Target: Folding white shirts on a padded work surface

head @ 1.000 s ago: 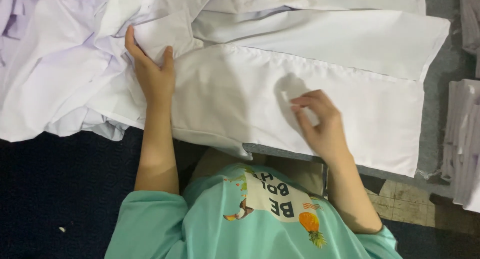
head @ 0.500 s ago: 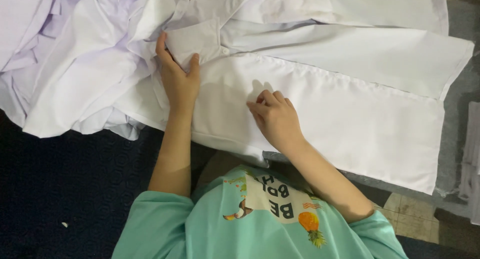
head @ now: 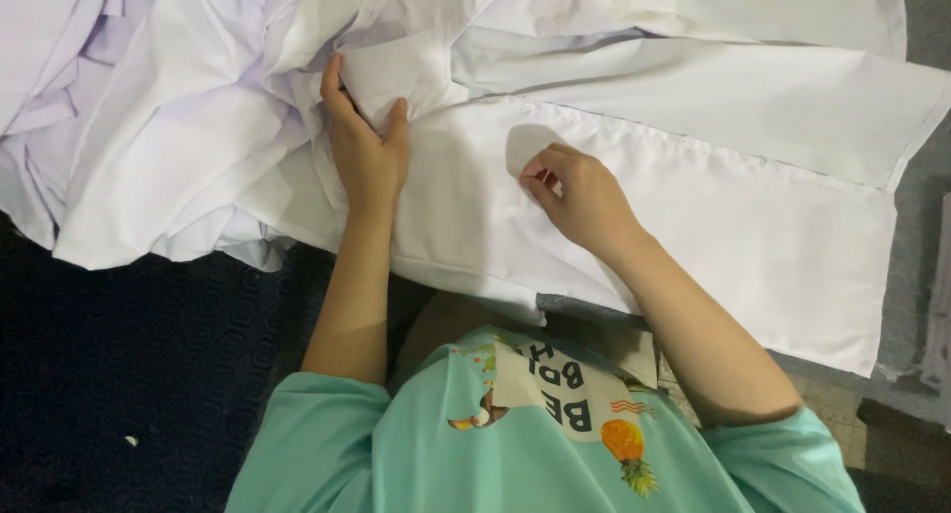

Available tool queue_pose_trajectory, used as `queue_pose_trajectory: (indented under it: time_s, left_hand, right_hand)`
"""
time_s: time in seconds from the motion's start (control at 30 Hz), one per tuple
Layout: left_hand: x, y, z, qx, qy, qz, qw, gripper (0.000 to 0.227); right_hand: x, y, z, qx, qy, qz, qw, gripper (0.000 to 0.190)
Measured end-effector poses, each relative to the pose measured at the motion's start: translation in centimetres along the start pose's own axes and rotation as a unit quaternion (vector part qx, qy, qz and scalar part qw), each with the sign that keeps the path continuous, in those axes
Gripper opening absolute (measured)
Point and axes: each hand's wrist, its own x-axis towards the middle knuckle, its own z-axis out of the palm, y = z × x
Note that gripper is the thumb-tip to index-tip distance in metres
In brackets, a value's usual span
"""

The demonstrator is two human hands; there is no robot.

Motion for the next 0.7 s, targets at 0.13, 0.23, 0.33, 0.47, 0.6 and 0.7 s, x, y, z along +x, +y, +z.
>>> queue_pose_trajectory:
  time_s: [0.13,0.23,0.33,0.47,0.6,0.7]
  left_hand:
    - [0.0,-0.3,0.0,-0.007,0.005,0.019,1.0,0.076]
    - [0.0,-0.9,0.3,0.002,0.014,0.019,1.0,0.078]
    - [0.1,-0.7,0.3,-0.001,0.012,0.023,1.0,0.077]
    - [0.1,-0.8,0.3,0.007,0.017,0.027,0.999,0.078]
    - [0.0,-0.5,0.3,-0.005,0.014,0.013,1.0,0.078]
    - [0.1,-1.0,0.5,0.001,0.017,0.024,1.0,0.077]
  right_hand:
    - [1.7,1.9,1.9,-0.075,0.053,-0.079,0.993,0.007]
    - [2.0,3.4,3.9,-0.207,0.101,-0.169,0.958,0.014]
    - [0.6,3.1,3.8,-0.244,0.065,-0.197,0.947,0.008]
    - [-0.6,3.0,-0.7,-0.078,0.01,-0.124,0.989,0.008]
    - [-0.8,4.8,-4.9,0.021,0.056,0.035,0.998,0.011]
    - [-0.7,5.2,-5.5,0.03,0.06,0.062,0.996,0.009]
